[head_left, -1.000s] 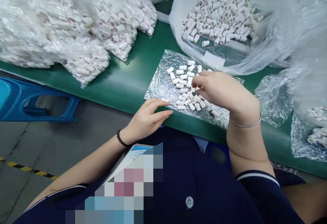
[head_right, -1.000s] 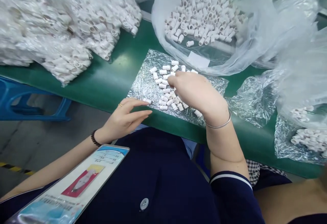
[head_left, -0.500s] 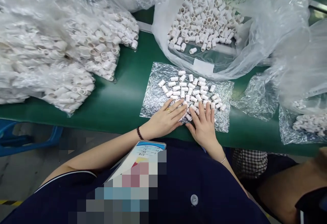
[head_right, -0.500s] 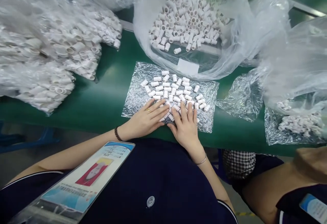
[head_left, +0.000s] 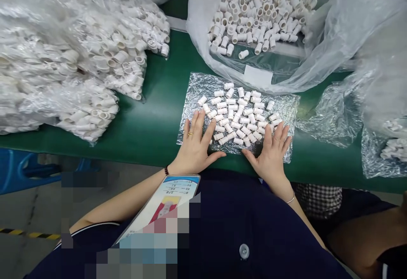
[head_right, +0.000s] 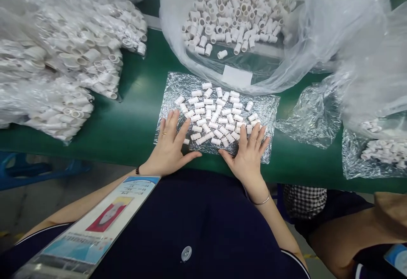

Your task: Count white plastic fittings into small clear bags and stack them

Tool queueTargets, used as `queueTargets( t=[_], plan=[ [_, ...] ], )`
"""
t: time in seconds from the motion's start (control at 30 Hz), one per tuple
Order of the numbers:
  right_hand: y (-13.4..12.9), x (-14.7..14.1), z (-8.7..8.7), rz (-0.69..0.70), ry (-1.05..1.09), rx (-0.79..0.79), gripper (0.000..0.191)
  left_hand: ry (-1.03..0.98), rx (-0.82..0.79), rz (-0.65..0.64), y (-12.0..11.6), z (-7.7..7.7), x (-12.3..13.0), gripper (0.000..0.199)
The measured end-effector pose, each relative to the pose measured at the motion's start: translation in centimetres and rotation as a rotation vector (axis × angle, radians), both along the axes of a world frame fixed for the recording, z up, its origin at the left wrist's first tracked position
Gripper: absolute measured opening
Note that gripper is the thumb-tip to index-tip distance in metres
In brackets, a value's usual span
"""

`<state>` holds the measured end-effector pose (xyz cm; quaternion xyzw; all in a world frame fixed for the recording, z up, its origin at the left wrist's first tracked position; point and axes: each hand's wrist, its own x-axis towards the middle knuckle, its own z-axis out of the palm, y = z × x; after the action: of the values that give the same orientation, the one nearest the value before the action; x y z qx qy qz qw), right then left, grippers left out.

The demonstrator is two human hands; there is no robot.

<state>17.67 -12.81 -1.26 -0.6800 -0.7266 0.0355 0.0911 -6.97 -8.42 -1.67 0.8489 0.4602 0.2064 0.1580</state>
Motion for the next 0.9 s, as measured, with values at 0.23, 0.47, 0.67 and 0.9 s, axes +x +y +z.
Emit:
queueTargets(
  t=[0.23, 0.47, 0.67, 0.9],
  plan=[
    [2.0, -1.6, -1.1, 0.026, 0.04, 0.022, 0.098, -0.016, 0.023, -0.013, 0.2, -1.0, 2.9, 0.101],
    [2.2, -1.2, -0.8, 0.051, 0.107, 0.031, 0.093, 0.005, 0.009, 0.003, 1.6, -0.7, 2.3, 0.101],
    [1.2, 0.8, -0.5, -0.032, 0.151, 0.008, 0.086, 0.012, 0.014, 0.049, 1.9, -0.7, 1.1, 0.104],
    [1.4, 3.3, -0.3, -0.093, 0.189, 0.036, 0.076, 0.031, 0.066, 0.02, 1.5, 0.0, 1.4, 0.092]
  ],
)
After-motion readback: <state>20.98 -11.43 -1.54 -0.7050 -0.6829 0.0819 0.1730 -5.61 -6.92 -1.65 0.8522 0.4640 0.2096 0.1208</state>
